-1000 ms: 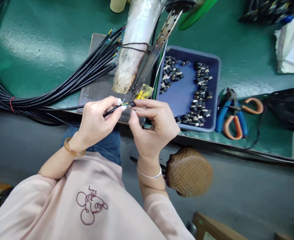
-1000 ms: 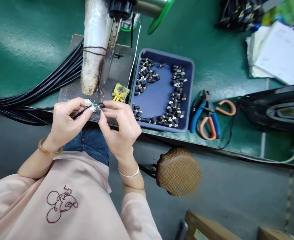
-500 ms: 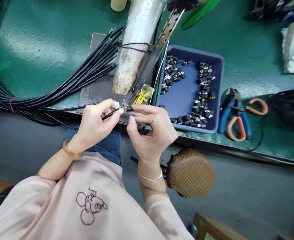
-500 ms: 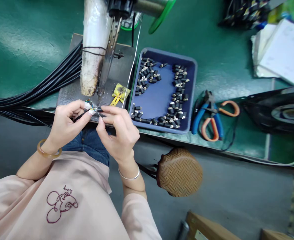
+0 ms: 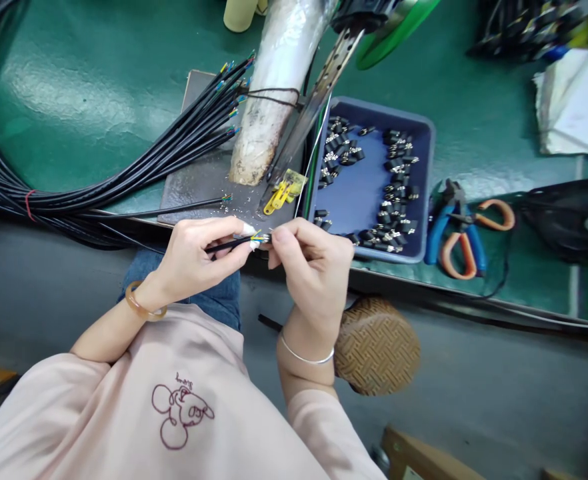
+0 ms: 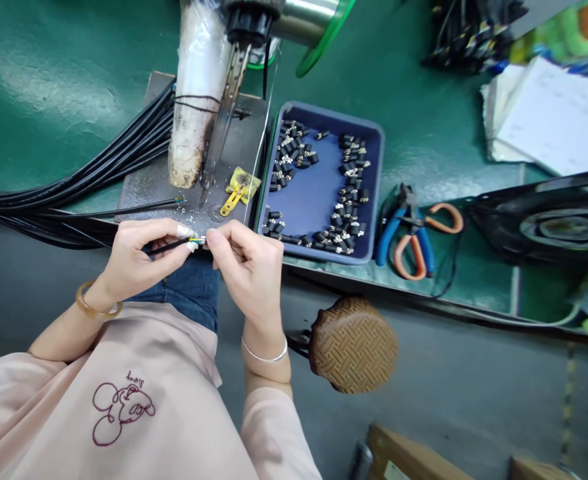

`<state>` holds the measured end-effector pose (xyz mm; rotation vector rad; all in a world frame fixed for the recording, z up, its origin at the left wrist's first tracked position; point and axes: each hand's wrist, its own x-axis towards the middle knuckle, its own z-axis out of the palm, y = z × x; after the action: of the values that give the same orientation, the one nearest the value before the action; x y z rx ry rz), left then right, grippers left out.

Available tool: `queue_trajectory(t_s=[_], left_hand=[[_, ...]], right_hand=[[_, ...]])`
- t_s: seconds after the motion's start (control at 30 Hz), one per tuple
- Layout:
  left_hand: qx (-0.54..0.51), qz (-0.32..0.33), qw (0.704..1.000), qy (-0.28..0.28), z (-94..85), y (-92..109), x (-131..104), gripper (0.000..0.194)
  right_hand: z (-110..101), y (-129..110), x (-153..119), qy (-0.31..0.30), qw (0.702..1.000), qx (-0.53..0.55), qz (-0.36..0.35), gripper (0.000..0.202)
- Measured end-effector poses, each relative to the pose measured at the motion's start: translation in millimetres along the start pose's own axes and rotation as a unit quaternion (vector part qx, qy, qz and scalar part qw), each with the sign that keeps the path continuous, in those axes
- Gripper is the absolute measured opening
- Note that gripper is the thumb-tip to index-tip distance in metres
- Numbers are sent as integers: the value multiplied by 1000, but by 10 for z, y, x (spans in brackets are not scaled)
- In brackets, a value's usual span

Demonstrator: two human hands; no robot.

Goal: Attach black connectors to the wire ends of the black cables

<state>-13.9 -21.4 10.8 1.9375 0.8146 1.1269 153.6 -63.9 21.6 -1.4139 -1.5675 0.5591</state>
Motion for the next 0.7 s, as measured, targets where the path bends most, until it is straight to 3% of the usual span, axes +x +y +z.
queue_trajectory(t_s=[0.07, 0.17, 0.3, 0.37, 0.5, 0.6, 0.7], left_hand=[[-14, -18, 1000, 3, 3, 4, -21, 7], [-96, -104, 990, 5, 10, 28, -45, 12], [-241, -237, 940, -39, -38, 60, -38, 19], [-288, -275, 914, -79, -86, 58, -27, 22], [-354, -276, 886, -114, -148, 25, -16, 25], [-345, -246, 901, -95, -112, -8, -18, 26], [-290, -192, 937, -34, -22, -43, -37, 19]], right_hand=[[23, -12, -15, -2, 1000, 30, 4, 37], [98, 12, -66, 33, 999, -1, -37, 26], [180, 61, -121, 90, 970, -141, -176, 17], [181, 67, -137, 93, 966, -163, -177, 17], [102, 26, -171, 165, 977, -109, -84, 19], [35, -36, -193, 229, 964, -104, -82, 20], [31, -88, -193, 160, 969, -157, -101, 10]])
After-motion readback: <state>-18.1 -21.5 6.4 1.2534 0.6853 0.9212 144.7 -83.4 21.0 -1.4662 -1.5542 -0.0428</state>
